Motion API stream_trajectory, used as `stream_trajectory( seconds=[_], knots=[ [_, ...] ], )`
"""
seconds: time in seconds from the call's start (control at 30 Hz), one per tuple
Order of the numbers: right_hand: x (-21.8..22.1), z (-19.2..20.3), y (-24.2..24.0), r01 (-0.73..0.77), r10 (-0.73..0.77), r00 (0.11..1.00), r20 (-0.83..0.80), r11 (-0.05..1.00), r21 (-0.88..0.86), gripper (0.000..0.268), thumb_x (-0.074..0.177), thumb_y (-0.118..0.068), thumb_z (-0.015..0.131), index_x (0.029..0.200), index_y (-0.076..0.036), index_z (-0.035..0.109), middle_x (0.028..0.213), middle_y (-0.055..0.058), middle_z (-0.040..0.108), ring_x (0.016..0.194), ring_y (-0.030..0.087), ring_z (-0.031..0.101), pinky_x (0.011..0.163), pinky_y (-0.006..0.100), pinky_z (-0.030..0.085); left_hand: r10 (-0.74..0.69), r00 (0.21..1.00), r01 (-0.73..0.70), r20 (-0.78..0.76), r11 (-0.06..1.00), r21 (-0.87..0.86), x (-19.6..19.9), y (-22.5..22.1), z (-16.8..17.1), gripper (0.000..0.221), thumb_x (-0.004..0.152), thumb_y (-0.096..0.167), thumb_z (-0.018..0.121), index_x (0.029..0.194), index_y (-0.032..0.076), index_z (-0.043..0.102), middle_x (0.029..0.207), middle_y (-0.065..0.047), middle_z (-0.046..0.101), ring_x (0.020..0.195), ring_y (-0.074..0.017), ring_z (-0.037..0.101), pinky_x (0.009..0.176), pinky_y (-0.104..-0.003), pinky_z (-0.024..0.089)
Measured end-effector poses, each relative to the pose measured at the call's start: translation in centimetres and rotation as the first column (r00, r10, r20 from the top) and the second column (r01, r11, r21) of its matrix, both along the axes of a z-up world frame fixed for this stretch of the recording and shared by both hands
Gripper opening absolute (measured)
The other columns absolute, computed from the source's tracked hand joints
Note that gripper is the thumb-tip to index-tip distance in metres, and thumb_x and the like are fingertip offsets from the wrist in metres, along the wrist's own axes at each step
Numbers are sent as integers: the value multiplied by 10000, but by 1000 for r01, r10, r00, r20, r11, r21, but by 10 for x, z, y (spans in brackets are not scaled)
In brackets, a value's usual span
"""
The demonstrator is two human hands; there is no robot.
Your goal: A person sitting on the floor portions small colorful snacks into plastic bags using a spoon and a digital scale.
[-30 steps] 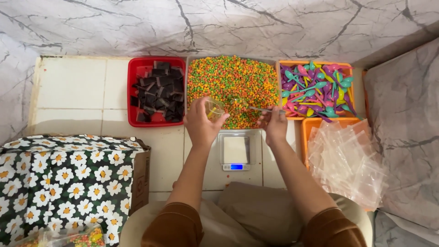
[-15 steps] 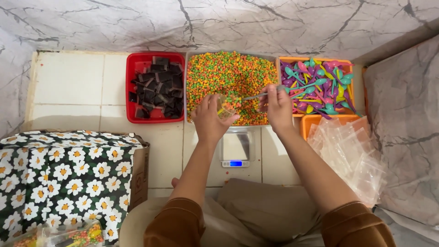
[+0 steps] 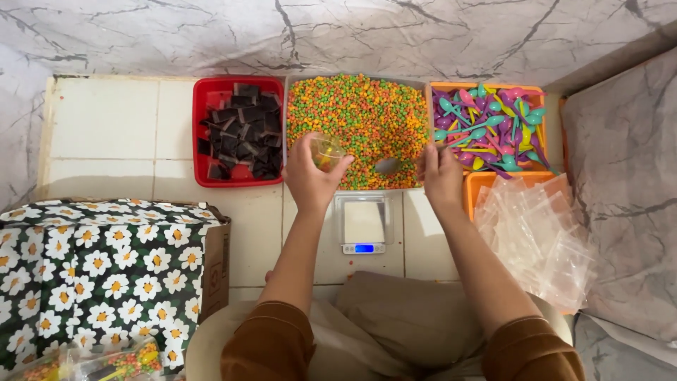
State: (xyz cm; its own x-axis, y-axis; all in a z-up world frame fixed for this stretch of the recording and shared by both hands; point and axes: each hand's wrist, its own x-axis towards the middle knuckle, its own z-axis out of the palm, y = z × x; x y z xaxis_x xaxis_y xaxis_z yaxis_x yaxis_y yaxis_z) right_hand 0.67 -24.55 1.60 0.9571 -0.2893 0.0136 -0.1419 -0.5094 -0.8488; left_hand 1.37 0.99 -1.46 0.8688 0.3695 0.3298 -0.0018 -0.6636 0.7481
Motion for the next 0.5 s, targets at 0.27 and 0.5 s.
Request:
stream_trajectory(
  seconds=[0.27,0.5],
  knots=[
    [-18,-73,37,311,-219,931,-292,895,319,337,1097,-349,494,1082,-40,626,867,170,735,662,256,736,540,379,663,33,996,-36,88,999,27,0,3,-4,903,616,759,843,1302,226,596,1182,-1,663,1009,-264,726,731,-477,581],
    [-13,-87,62,500,-302,862,-407,641,582,332,1113,-298,374,1156,-74,616,894,64,706,688,149,702,602,264,652,54,996,-59,70,995,78,-1,3,-9,915,612,770,829,1314,233,593,1202,-2,664,1014,-252,730,726,-461,571]
  ],
)
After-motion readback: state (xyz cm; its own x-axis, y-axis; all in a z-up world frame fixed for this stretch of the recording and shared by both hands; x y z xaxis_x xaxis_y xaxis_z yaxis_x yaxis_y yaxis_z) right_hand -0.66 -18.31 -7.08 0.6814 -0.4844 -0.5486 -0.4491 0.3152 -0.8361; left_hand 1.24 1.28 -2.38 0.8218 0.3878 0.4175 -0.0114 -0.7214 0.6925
